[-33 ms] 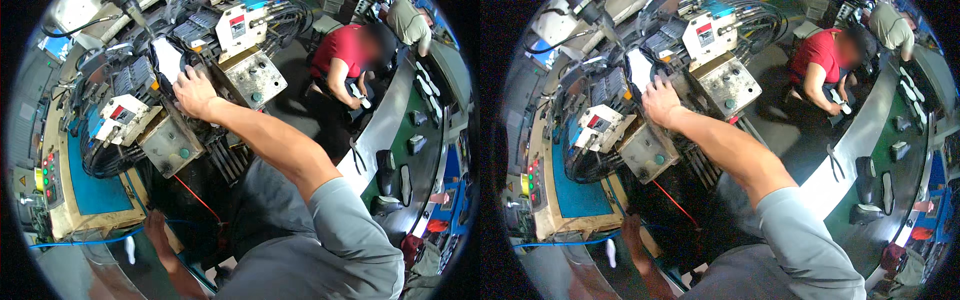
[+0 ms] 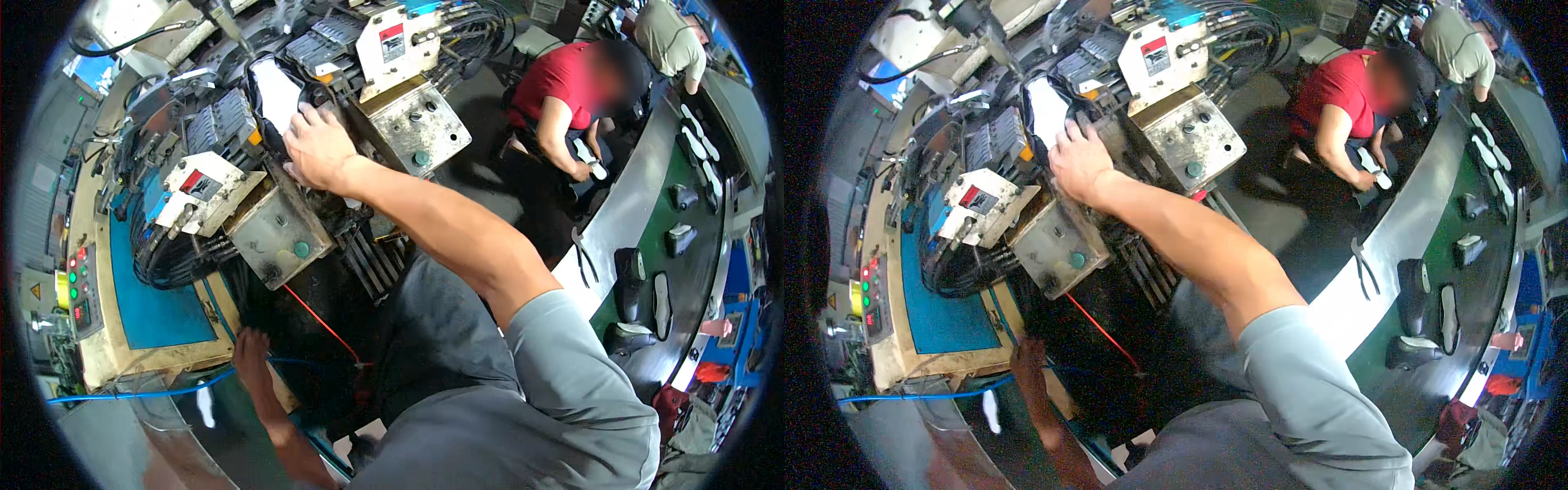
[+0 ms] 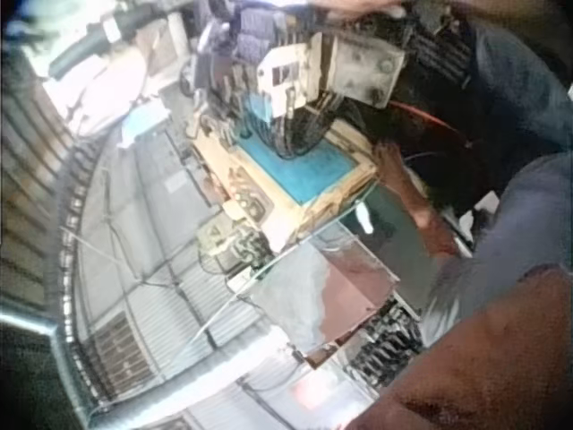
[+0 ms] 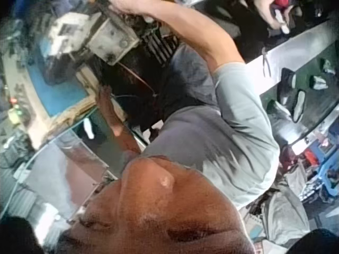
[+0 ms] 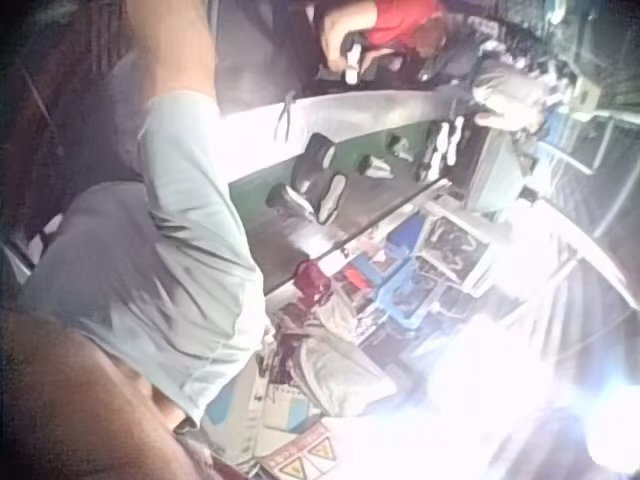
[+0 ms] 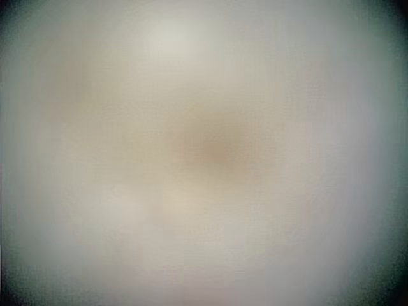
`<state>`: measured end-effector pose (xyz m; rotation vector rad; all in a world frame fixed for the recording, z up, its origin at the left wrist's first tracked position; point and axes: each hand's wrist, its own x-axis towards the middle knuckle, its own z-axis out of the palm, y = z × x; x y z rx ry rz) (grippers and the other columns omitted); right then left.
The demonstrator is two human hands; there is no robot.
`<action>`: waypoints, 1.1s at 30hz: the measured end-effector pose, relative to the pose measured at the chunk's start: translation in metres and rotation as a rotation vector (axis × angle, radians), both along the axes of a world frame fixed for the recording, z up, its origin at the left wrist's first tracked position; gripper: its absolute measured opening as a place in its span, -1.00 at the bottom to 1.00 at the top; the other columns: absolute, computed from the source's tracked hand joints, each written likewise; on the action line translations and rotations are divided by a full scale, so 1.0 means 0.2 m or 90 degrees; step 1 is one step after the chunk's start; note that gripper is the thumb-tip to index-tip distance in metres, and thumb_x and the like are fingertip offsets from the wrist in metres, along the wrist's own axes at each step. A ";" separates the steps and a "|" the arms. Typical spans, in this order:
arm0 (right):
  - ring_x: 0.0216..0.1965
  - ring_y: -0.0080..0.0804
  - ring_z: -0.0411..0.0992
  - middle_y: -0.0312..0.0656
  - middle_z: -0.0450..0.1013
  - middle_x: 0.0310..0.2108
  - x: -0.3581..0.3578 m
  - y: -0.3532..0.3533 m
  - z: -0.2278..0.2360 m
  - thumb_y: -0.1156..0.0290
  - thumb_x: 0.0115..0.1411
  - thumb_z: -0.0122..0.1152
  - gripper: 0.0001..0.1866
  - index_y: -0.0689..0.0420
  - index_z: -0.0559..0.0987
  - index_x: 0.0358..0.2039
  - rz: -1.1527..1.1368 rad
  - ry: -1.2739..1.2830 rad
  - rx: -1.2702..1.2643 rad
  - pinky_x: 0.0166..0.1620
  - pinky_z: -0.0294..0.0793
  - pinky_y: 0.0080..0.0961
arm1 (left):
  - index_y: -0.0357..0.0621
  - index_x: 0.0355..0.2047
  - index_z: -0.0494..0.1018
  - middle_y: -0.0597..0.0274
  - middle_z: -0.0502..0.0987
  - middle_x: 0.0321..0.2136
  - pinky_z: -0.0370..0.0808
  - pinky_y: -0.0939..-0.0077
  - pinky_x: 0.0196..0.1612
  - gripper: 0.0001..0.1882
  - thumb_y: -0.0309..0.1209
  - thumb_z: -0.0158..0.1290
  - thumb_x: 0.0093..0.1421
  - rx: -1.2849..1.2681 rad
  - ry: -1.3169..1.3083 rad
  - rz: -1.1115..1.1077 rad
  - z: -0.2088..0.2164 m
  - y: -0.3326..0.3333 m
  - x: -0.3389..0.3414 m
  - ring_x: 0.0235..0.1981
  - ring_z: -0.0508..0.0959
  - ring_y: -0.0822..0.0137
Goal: Manually assemble shoe components using industrial machinery and tools on a production line.
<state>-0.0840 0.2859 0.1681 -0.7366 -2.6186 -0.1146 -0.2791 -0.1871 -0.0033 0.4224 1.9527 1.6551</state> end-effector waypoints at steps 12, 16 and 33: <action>0.54 0.47 0.03 0.29 0.12 0.52 0.04 -0.14 0.02 -0.04 0.18 0.51 -0.07 0.16 0.38 0.44 0.051 0.022 -0.077 0.21 0.60 0.22 | -0.39 0.34 0.42 0.01 0.62 0.11 0.60 0.29 0.19 -0.37 -0.06 0.08 0.55 0.086 0.112 -0.243 0.75 1.66 0.17 0.07 0.65 0.24; 0.53 0.53 0.02 0.31 0.11 0.52 0.14 -0.25 -0.02 0.05 0.11 0.57 -0.06 0.06 0.37 0.45 0.046 0.063 -0.085 0.23 0.59 0.22 | -0.35 0.33 0.45 0.02 0.62 0.11 0.58 0.29 0.16 -0.39 -0.09 0.14 0.52 0.049 0.067 -0.214 0.74 1.91 0.13 0.05 0.62 0.25; 0.57 0.42 0.00 0.25 0.11 0.53 0.37 -0.34 -0.19 0.19 0.11 0.57 -0.09 0.14 0.39 0.44 0.095 0.160 -0.174 0.43 0.33 0.30 | -0.34 -0.04 0.64 -0.10 0.72 -0.17 0.63 0.13 -0.05 -0.62 -0.25 -0.03 0.53 -0.076 0.529 -0.344 0.89 1.99 0.11 -0.17 0.73 -0.05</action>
